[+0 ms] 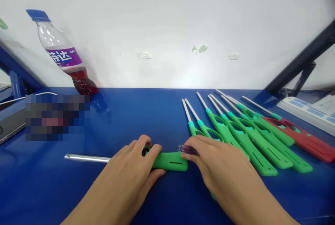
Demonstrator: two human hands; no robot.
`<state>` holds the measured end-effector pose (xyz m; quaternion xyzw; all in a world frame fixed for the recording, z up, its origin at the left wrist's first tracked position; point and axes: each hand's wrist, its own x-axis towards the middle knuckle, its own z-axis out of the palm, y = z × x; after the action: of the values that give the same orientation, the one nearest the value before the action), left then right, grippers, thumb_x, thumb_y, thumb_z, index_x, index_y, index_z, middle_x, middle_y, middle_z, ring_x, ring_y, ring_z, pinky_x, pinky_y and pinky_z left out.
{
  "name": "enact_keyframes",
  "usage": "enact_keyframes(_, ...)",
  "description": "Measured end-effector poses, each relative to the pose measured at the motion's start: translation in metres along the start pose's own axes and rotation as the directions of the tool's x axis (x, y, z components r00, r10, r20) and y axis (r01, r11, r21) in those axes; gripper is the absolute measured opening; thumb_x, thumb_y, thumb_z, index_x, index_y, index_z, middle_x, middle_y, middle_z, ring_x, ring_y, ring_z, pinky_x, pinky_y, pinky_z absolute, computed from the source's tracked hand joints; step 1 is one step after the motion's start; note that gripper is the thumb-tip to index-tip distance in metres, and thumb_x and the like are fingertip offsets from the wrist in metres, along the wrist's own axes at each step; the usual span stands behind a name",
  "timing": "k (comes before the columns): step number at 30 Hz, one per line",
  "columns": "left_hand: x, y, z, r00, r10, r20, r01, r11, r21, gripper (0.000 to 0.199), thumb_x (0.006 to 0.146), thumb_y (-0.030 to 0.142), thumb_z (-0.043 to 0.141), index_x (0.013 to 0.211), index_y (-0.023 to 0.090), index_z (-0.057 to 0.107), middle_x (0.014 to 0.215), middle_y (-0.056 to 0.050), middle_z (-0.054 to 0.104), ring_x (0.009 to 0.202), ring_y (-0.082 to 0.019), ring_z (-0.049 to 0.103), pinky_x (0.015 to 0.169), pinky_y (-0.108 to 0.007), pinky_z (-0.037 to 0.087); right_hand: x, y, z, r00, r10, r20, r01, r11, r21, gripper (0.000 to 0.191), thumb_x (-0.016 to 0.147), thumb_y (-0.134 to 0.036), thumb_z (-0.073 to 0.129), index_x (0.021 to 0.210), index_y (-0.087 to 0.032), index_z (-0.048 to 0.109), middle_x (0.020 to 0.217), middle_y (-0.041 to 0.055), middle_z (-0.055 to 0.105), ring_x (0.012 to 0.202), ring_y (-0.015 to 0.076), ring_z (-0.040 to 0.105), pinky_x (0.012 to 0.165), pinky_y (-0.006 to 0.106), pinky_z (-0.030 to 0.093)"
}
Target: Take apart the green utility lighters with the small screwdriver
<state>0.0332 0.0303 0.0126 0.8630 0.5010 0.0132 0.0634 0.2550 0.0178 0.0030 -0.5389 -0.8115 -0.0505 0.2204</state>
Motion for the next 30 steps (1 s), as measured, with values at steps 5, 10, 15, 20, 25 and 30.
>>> enact_keyframes(5,-0.0004,-0.0014,0.0019,1.0,0.009,-0.016,-0.009,1.0,-0.001,0.029,0.095,0.019,0.078,0.123,0.025,0.074,0.128,-0.011,0.07,0.107,-0.033,0.076,0.095,-0.06,0.066,-0.0012,0.0049,0.0019,0.995,0.003,0.1,-0.008,0.999,0.048,0.014,0.098,-0.015,0.068,0.09,-0.027,0.065,0.078,-0.0039,0.076,0.063,0.0245,0.077,0.047,0.035,0.04)
enact_keyframes(10,0.0018,-0.0014,0.0029,1.0,0.004,-0.018,-0.004,1.0,0.011,0.029,0.095,0.02,0.077,0.124,0.026,0.074,0.129,-0.012,0.07,0.106,-0.033,0.077,0.094,-0.06,0.066,-0.0024,0.0048,0.0016,0.992,0.027,0.122,-0.038,0.996,0.085,0.013,0.101,-0.019,0.062,0.09,-0.026,0.066,0.078,-0.0001,0.075,0.067,0.0287,0.078,0.047,0.037,0.045)
enact_keyframes(15,0.0011,-0.0009,0.0022,0.999,0.019,-0.034,-0.018,1.0,0.016,0.03,0.094,0.02,0.078,0.124,0.026,0.074,0.129,-0.012,0.071,0.107,-0.034,0.077,0.093,-0.06,0.067,-0.0029,0.0024,0.0005,0.995,0.014,0.098,-0.023,0.995,0.094,0.012,0.099,-0.019,0.062,0.09,-0.025,0.068,0.077,0.0012,0.075,0.066,0.0299,0.077,0.049,0.038,0.049)
enact_keyframes(20,-0.0004,-0.0017,0.0024,0.998,0.035,-0.047,-0.034,0.999,0.011,0.029,0.093,0.02,0.079,0.121,0.025,0.075,0.127,-0.012,0.071,0.106,-0.035,0.077,0.092,-0.06,0.067,-0.0043,0.0004,0.0018,0.995,0.04,0.09,-0.048,0.995,0.09,0.014,0.099,-0.018,0.061,0.09,-0.026,0.068,0.08,0.0016,0.076,0.068,0.03,0.078,0.05,0.038,0.05)
enact_keyframes(25,-0.0023,-0.0032,0.0023,0.998,0.027,-0.049,-0.027,1.0,0.002,0.029,0.094,0.021,0.079,0.121,0.026,0.075,0.128,-0.012,0.071,0.105,-0.035,0.077,0.091,-0.06,0.067,-0.0052,0.0005,0.001,0.994,0.034,0.1,-0.042,0.995,0.085,0.012,0.099,-0.018,0.063,0.09,-0.026,0.068,0.079,0.0011,0.076,0.066,0.0287,0.077,0.049,0.036,0.049)
enact_keyframes(30,-0.0016,-0.0007,-0.0004,0.999,0.023,-0.031,-0.022,1.0,0.004,0.029,0.093,0.02,0.079,0.122,0.025,0.075,0.128,-0.012,0.071,0.108,-0.034,0.077,0.094,-0.06,0.066,-0.0059,0.0007,-0.0009,0.991,0.04,0.124,-0.049,0.996,0.068,0.013,0.098,-0.017,0.063,0.09,-0.027,0.066,0.079,0.001,0.076,0.065,0.0269,0.076,0.05,0.035,0.048)
